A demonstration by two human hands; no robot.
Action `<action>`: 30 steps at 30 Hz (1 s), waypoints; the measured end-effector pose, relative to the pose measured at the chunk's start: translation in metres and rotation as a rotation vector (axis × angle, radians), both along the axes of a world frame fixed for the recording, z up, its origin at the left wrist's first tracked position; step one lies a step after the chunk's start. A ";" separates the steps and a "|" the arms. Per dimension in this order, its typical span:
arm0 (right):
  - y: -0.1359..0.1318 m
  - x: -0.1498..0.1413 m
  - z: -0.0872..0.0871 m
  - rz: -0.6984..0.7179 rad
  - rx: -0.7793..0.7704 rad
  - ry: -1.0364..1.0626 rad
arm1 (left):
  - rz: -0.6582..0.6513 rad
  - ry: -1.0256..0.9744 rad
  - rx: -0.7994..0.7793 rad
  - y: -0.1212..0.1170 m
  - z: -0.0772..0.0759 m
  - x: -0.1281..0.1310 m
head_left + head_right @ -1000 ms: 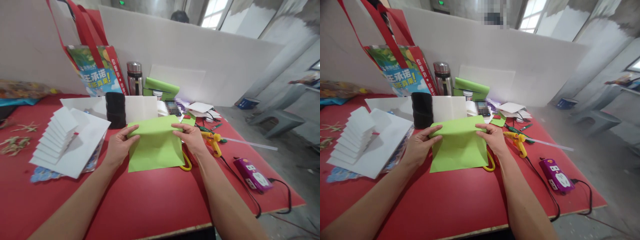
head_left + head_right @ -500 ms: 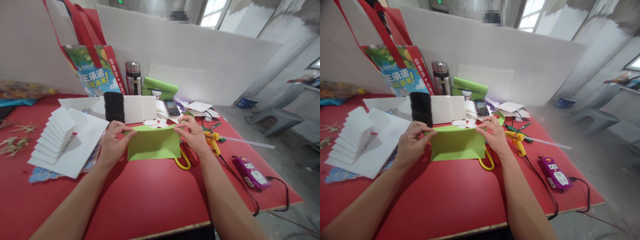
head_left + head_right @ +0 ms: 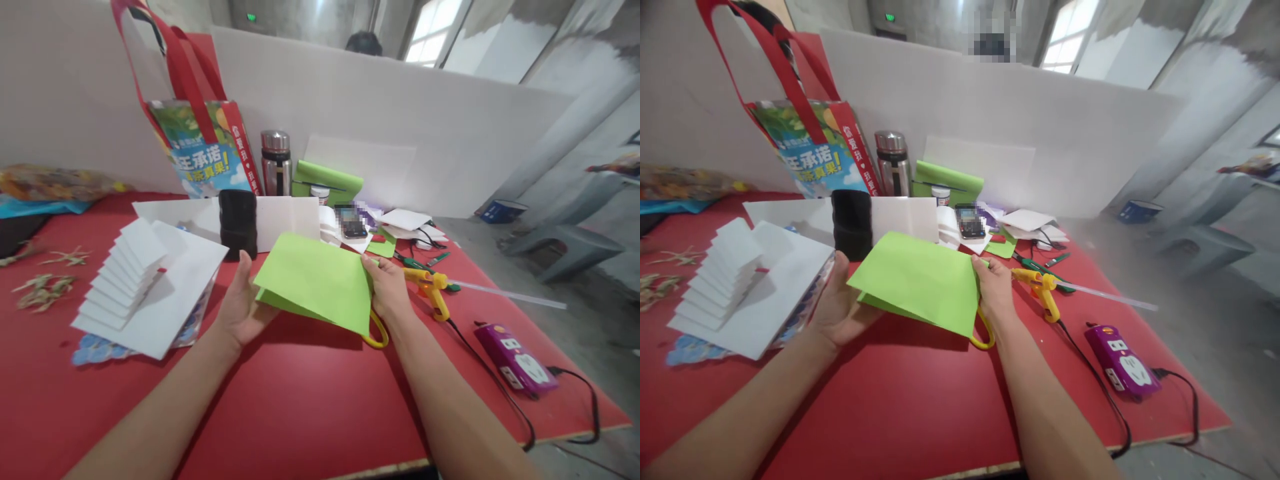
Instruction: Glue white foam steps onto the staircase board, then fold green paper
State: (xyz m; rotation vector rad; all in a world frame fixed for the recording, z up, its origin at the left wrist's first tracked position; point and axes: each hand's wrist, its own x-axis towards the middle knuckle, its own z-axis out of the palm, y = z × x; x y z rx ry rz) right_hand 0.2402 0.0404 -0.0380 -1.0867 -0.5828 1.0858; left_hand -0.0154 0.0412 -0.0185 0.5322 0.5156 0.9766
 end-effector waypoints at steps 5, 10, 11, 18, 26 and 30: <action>0.004 -0.008 -0.008 -0.116 0.046 0.080 | 0.062 -0.100 0.067 -0.012 -0.007 0.018; -0.004 -0.025 -0.007 -0.034 0.007 0.095 | 0.166 0.005 0.027 -0.018 -0.008 0.029; -0.007 -0.027 -0.004 0.053 -0.017 0.091 | 0.199 0.046 -0.022 -0.017 -0.010 0.028; -0.020 0.006 0.026 0.548 -0.075 -0.169 | 0.282 0.285 -0.083 -0.006 -0.016 0.017; -0.021 0.005 0.027 0.593 -0.069 -0.151 | -0.118 0.376 0.009 -0.020 -0.016 0.018; -0.025 -0.015 0.021 0.619 -0.111 -0.192 | -0.173 0.354 0.005 -0.024 -0.014 0.022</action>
